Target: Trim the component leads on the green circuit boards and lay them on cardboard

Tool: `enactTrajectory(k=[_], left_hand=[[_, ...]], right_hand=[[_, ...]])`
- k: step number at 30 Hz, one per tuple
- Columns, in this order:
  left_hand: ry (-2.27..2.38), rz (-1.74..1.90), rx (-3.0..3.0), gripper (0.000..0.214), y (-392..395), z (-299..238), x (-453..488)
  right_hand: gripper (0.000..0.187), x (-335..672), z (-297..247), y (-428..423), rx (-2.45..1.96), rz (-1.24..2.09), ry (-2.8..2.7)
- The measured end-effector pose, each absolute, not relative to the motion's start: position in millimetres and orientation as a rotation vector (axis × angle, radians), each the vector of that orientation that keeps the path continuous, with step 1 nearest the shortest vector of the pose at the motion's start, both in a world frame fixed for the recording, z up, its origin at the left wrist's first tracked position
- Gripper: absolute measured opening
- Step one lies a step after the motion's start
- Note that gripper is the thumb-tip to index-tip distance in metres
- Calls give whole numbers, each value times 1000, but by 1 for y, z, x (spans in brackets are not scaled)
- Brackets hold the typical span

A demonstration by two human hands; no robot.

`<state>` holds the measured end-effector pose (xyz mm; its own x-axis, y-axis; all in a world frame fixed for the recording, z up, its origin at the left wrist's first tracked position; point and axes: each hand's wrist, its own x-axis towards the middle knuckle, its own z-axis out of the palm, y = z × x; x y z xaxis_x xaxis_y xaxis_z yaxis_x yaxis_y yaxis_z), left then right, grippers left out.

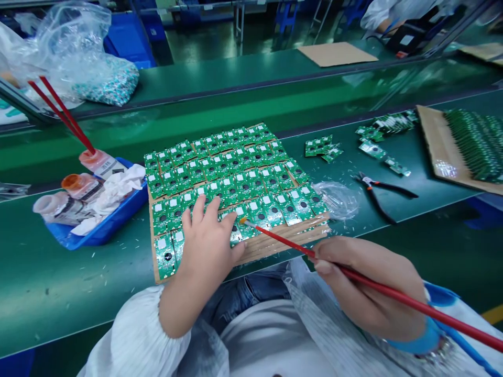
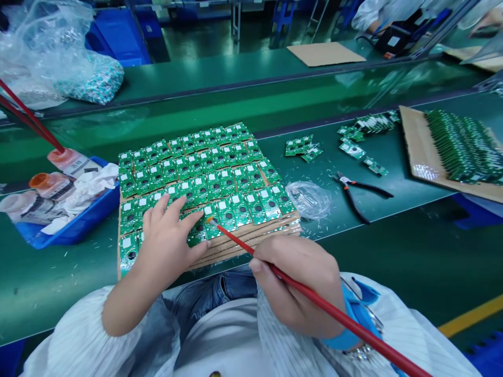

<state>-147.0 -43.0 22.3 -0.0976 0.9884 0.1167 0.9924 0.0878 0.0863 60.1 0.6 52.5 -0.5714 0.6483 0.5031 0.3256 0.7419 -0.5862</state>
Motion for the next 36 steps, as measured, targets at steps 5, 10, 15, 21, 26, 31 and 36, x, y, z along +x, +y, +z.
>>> enactTrajectory(k=[5,10,15,21,26,31,36], left_hand=[[-2302,-217,-2083,41,-36,20,-140],[-2294,-201,-2089,40,-34,19,-139],[-2293,-207,-2080,39,-32,18,-140],[-2316,-176,-2087,42,-32,22,-138],[-2331,-211,-2076,43,-26,24,-129],[-2347,-224,-2084,40,-17,22,-118],[-2347,-196,-2097,40,-13,20,-115]], right_hand=[[15,60,52,-2,-695,626,-2268],[15,69,57,-2,-705,642,-2324],[15,76,59,-1,-719,603,-2298],[14,86,55,3,-803,489,-2185],[12,79,52,11,-795,462,-2189],[14,76,52,12,-748,544,-2241],[15,86,54,10,-734,588,-2282]])
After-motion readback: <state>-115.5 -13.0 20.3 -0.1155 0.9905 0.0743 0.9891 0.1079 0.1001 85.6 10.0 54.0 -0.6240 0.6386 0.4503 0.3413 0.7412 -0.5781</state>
